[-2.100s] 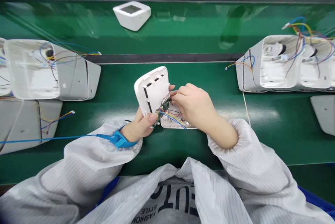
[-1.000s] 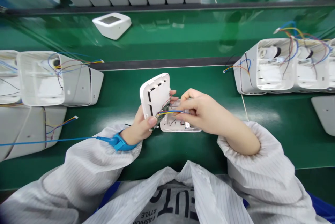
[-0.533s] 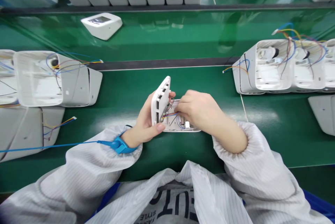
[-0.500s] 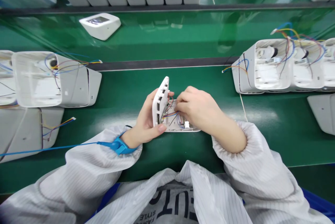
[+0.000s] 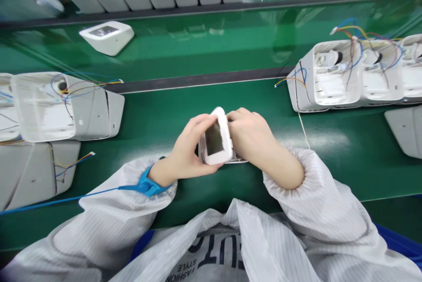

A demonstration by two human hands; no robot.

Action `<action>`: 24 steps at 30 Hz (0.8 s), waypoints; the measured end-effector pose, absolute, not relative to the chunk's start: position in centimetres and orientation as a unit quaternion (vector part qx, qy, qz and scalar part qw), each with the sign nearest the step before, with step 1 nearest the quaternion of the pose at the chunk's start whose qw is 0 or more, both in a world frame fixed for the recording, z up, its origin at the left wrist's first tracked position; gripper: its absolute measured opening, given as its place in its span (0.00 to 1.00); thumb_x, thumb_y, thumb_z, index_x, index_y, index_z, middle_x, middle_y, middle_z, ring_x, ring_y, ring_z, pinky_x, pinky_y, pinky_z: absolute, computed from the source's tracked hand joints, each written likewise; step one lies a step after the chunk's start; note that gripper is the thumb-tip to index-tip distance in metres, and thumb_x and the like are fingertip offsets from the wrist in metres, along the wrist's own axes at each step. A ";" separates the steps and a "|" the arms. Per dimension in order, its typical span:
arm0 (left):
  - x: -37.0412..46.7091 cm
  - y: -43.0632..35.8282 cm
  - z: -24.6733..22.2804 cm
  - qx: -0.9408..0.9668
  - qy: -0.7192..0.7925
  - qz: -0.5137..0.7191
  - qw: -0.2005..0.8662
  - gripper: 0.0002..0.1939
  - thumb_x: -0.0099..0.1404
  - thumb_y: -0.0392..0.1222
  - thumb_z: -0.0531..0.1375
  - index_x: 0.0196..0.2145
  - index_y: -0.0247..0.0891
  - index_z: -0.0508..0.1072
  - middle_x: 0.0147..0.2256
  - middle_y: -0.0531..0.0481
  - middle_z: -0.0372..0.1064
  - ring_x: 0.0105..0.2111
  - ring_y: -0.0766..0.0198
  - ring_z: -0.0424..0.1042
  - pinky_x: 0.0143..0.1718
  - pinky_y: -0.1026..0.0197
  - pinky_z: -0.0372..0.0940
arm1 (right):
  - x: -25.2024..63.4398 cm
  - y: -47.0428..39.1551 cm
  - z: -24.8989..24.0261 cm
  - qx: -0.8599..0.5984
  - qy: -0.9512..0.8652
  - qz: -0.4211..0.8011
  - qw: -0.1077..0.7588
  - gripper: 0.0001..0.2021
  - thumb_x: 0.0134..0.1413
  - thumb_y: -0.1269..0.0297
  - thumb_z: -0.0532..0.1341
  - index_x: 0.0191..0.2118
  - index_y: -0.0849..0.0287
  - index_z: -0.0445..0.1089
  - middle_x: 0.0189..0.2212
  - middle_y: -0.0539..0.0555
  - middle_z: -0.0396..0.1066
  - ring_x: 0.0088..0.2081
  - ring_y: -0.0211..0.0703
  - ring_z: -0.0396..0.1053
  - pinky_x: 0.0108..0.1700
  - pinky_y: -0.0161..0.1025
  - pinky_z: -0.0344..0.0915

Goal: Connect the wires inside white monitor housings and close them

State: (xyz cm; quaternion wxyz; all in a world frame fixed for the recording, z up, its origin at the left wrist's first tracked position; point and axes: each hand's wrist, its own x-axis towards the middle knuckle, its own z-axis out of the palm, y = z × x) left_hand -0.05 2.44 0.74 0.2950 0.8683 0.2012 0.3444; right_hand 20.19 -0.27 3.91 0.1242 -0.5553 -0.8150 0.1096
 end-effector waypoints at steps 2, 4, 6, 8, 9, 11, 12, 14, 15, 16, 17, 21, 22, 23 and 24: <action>-0.2 2.6 1.4 0.904 0.192 0.274 0.265 0.45 0.59 0.47 0.67 0.69 0.42 0.52 0.60 0.36 0.57 0.60 0.46 0.62 0.60 0.44 0.63 | 21.2 0.3 4.0 -0.547 -0.804 0.186 0.139 0.09 0.52 0.76 0.62 0.37 0.59 0.78 0.37 0.56 0.77 0.39 0.49 0.72 0.38 0.42 0.67; -0.4 2.7 1.7 0.923 0.186 0.220 0.255 0.46 0.59 0.50 0.68 0.69 0.41 0.53 0.61 0.35 0.56 0.60 0.46 0.61 0.61 0.44 0.62 | 22.9 1.0 4.3 -0.505 -0.804 0.274 0.152 0.12 0.53 0.76 0.60 0.40 0.56 0.78 0.41 0.52 0.78 0.41 0.46 0.75 0.41 0.40 0.70; -0.4 2.9 1.7 0.930 0.189 0.187 0.255 0.49 0.57 0.55 0.69 0.69 0.41 0.53 0.63 0.34 0.55 0.62 0.44 0.59 0.62 0.42 0.60 | 24.6 1.7 4.8 -0.476 -0.784 0.349 0.191 0.13 0.57 0.71 0.59 0.42 0.53 0.79 0.45 0.49 0.78 0.44 0.45 0.76 0.47 0.41 0.72; -0.4 3.0 1.4 0.932 0.193 0.170 0.253 0.50 0.56 0.61 0.69 0.68 0.41 0.56 0.65 0.33 0.53 0.63 0.41 0.58 0.63 0.39 0.58 | 25.3 2.1 5.0 -0.499 -0.712 0.403 0.285 0.10 0.60 0.64 0.60 0.42 0.52 0.79 0.45 0.49 0.79 0.47 0.46 0.76 0.51 0.43 0.72; -0.4 3.1 1.1 0.933 0.197 0.168 0.250 0.50 0.55 0.64 0.68 0.68 0.41 0.57 0.65 0.32 0.52 0.63 0.40 0.57 0.63 0.38 0.58 | 25.1 2.2 5.1 -0.518 -0.666 0.420 0.333 0.10 0.60 0.60 0.61 0.42 0.52 0.79 0.43 0.50 0.79 0.47 0.46 0.76 0.52 0.44 0.72; -0.3 3.2 0.7 0.932 0.200 0.167 0.250 0.51 0.54 0.69 0.66 0.67 0.40 0.60 0.66 0.31 0.52 0.62 0.39 0.58 0.62 0.37 0.58 | 23.8 2.1 4.8 -0.535 -0.600 0.454 0.384 0.11 0.60 0.58 0.62 0.43 0.54 0.79 0.41 0.51 0.80 0.45 0.46 0.77 0.51 0.45 0.73; -0.3 3.1 0.5 0.930 0.204 0.168 0.255 0.52 0.53 0.71 0.65 0.66 0.41 0.60 0.65 0.31 0.53 0.62 0.38 0.58 0.62 0.36 0.58 | 22.9 1.9 4.6 -0.536 -0.591 0.463 0.387 0.11 0.59 0.58 0.63 0.43 0.54 0.79 0.41 0.52 0.80 0.44 0.47 0.77 0.50 0.46 0.73; -0.1 2.9 0.2 0.923 0.220 0.175 0.264 0.56 0.49 0.74 0.65 0.68 0.42 0.57 0.64 0.32 0.53 0.62 0.37 0.57 0.62 0.34 0.56 | 21.1 1.6 4.0 -0.541 -0.600 0.447 0.383 0.10 0.56 0.59 0.65 0.42 0.55 0.79 0.41 0.53 0.79 0.44 0.47 0.76 0.51 0.47 0.73; 0.0 2.7 0.1 0.919 0.233 0.180 0.263 0.59 0.48 0.75 0.66 0.69 0.42 0.54 0.65 0.32 0.52 0.62 0.36 0.55 0.63 0.32 0.55 | 20.4 1.4 3.7 -0.542 -0.606 0.427 0.396 0.10 0.56 0.59 0.66 0.43 0.55 0.79 0.42 0.53 0.79 0.44 0.47 0.76 0.51 0.47 0.73; 0.2 2.4 0.0 0.915 0.249 0.183 0.259 0.61 0.47 0.74 0.67 0.70 0.42 0.51 0.64 0.32 0.51 0.63 0.35 0.54 0.63 0.31 0.54 | 19.9 1.2 3.5 -0.538 -0.609 0.405 0.418 0.11 0.56 0.59 0.66 0.43 0.55 0.79 0.42 0.53 0.79 0.45 0.47 0.76 0.51 0.46 0.73; 0.3 2.1 -0.1 0.913 0.263 0.185 0.253 0.62 0.48 0.71 0.68 0.70 0.41 0.48 0.64 0.32 0.52 0.63 0.35 0.53 0.63 0.31 0.54 | 19.6 1.1 3.3 -0.531 -0.612 0.383 0.443 0.11 0.56 0.58 0.66 0.44 0.54 0.78 0.43 0.53 0.78 0.46 0.47 0.75 0.51 0.46 0.72; 0.6 1.1 -0.3 0.905 0.290 0.224 0.215 0.50 0.57 0.54 0.68 0.68 0.37 0.49 0.59 0.33 0.58 0.59 0.41 0.60 0.61 0.38 0.59 | 19.6 0.9 2.7 -0.563 -0.622 0.271 0.472 0.18 0.59 0.53 0.64 0.52 0.53 0.74 0.53 0.56 0.73 0.53 0.51 0.72 0.53 0.48 0.71; 0.6 1.0 -0.3 0.904 0.296 0.245 0.187 0.47 0.58 0.52 0.67 0.68 0.35 0.50 0.59 0.32 0.59 0.59 0.41 0.60 0.61 0.38 0.59 | 19.7 0.9 2.6 -0.589 -0.617 0.254 0.456 0.21 0.59 0.51 0.64 0.55 0.54 0.72 0.54 0.57 0.73 0.53 0.52 0.72 0.52 0.49 0.71; 0.6 1.0 -0.3 0.903 0.300 0.264 0.154 0.45 0.59 0.51 0.67 0.67 0.34 0.52 0.59 0.31 0.58 0.59 0.40 0.60 0.61 0.37 0.59 | 19.8 0.9 2.5 -0.613 -0.612 0.246 0.436 0.24 0.59 0.48 0.63 0.56 0.55 0.70 0.53 0.58 0.73 0.51 0.53 0.73 0.51 0.50 0.71; 0.5 1.0 -0.1 0.904 0.300 0.280 0.123 0.44 0.60 0.52 0.66 0.67 0.34 0.53 0.60 0.30 0.58 0.59 0.38 0.60 0.60 0.36 0.59 | 19.9 0.9 2.4 -0.629 -0.608 0.247 0.417 0.26 0.58 0.46 0.64 0.57 0.55 0.69 0.50 0.58 0.75 0.48 0.53 0.74 0.49 0.50 0.72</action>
